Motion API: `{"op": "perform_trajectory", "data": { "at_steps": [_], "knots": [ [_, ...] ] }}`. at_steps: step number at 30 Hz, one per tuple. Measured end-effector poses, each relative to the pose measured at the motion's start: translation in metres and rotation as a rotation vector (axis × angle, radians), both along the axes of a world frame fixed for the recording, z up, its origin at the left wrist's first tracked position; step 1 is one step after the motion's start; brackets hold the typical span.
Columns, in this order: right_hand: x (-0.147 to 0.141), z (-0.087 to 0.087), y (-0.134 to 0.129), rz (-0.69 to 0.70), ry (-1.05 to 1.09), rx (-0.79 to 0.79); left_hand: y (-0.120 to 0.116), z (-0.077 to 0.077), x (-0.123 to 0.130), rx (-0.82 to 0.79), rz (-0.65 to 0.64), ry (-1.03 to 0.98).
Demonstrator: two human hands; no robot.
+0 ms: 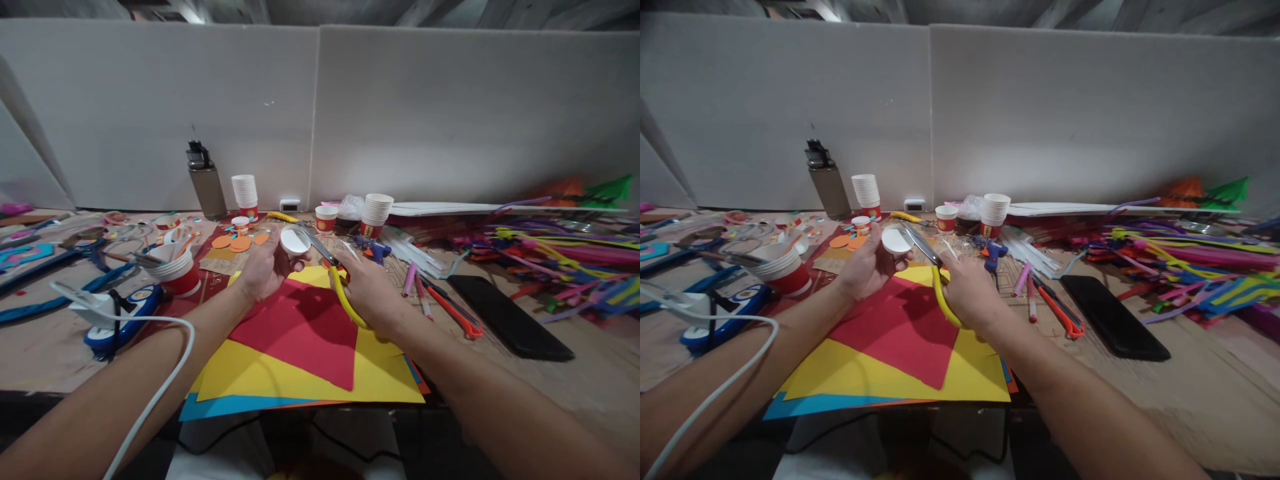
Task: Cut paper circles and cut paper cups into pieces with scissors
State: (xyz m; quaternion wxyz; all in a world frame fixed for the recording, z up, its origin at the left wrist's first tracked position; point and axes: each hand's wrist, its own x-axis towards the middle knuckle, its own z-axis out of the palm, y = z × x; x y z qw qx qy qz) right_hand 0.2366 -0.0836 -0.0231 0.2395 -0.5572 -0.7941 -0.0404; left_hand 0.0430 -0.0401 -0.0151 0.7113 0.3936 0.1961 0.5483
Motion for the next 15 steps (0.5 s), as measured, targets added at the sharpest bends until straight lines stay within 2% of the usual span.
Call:
{"op": "perform_trajectory", "data": {
  "at_steps": [4, 10, 15],
  "knots": [
    [0.0004, -0.0013, 0.0006, 0.002, -0.003, -0.009, 0.0005, -0.0035, -0.0001, 0.016, 0.018, -0.006],
    [0.0004, -0.0017, -0.0005, 0.019, 0.031, 0.009, -0.0020, -0.0062, -0.0008, -0.009, -0.103, 0.050],
    [0.0007, 0.0003, -0.0005, 0.029, -0.010, 0.015, -0.0037, -0.0025, -0.0020, -0.032, -0.108, 0.073]
  ]
}}
